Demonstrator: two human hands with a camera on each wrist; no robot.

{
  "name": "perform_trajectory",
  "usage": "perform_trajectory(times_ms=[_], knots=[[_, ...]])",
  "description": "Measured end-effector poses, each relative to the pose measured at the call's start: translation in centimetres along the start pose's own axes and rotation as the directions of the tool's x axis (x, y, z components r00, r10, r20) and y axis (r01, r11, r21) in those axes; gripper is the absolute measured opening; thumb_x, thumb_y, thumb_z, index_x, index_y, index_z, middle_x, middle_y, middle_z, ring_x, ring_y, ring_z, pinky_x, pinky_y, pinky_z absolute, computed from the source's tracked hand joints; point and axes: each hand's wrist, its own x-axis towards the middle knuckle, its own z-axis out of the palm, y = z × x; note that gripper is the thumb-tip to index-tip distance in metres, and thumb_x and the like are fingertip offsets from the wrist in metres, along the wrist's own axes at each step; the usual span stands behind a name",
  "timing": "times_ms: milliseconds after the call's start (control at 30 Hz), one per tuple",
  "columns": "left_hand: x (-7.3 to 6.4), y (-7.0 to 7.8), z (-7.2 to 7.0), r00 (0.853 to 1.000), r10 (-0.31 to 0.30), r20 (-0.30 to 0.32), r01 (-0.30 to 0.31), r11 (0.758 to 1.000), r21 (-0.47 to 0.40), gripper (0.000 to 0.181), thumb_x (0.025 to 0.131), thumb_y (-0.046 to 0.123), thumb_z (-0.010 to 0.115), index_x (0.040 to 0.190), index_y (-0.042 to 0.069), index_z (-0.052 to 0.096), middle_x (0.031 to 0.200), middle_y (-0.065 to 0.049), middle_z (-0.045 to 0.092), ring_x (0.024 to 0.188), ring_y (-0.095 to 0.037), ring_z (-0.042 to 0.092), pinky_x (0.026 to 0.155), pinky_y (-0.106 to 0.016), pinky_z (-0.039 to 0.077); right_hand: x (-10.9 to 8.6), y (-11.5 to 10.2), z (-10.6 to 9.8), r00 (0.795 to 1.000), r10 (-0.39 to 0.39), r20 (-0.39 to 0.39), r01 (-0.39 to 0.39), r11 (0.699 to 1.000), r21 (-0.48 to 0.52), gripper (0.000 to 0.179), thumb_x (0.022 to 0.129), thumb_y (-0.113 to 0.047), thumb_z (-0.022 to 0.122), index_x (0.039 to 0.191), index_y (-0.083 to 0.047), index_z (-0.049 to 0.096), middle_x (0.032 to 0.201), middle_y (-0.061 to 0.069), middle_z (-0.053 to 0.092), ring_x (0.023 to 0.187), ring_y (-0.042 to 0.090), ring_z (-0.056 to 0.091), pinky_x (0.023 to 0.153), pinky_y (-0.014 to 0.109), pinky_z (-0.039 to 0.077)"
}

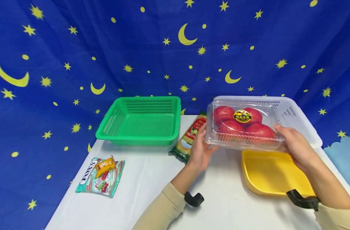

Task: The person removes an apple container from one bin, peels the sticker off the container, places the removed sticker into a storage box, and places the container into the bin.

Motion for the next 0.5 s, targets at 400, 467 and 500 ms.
perform_trajectory(times_ms=[400, 467, 500], knots=[[-0.4, -0.1, -1.3, 1.0, 0.022, 0.018, -0.023, 0.999, 0.039, 0.055, 0.092, 0.042, 0.056, 0.143, 0.025, 0.041, 0.135, -0.009, 0.051, 0.119, -0.027, 0.052, 0.094, -0.049, 0.044, -0.6, -0.4, 1.4, 0.996, 0.025, -0.085, -0.042, 0.979, -0.198, 0.046, 0.103, -0.037, 0.039, 0.113, 0.007, 0.049, 0.103, -0.002, 0.055, 0.092, 0.01, 0.052, 0.073, 0.019, 0.05], [-0.5, 0.1, -1.4, 1.0, 0.021, 0.015, -0.022, 0.999, 0.043, 0.055, 0.092, 0.041, 0.057, 0.142, 0.025, 0.041, 0.135, -0.01, 0.051, 0.118, -0.028, 0.053, 0.094, -0.049, 0.044, -0.6, -0.4, 1.6, 0.996, 0.041, -0.081, -0.056, 0.979, -0.195, 0.047, 0.103, -0.039, 0.038, 0.114, 0.006, 0.047, 0.106, 0.001, 0.054, 0.092, 0.011, 0.051, 0.073, 0.02, 0.049], [-0.6, 0.2, -1.4, 1.0, 0.021, 0.016, -0.022, 0.999, 0.047, 0.055, 0.092, 0.04, 0.057, 0.142, 0.024, 0.041, 0.135, -0.01, 0.051, 0.117, -0.028, 0.053, 0.094, -0.05, 0.044, -0.6, -0.4, 1.6, 0.995, 0.049, -0.082, -0.065, 0.978, -0.196, 0.047, 0.103, -0.039, 0.038, 0.115, 0.006, 0.046, 0.107, 0.003, 0.052, 0.092, 0.012, 0.051, 0.073, 0.02, 0.049]])
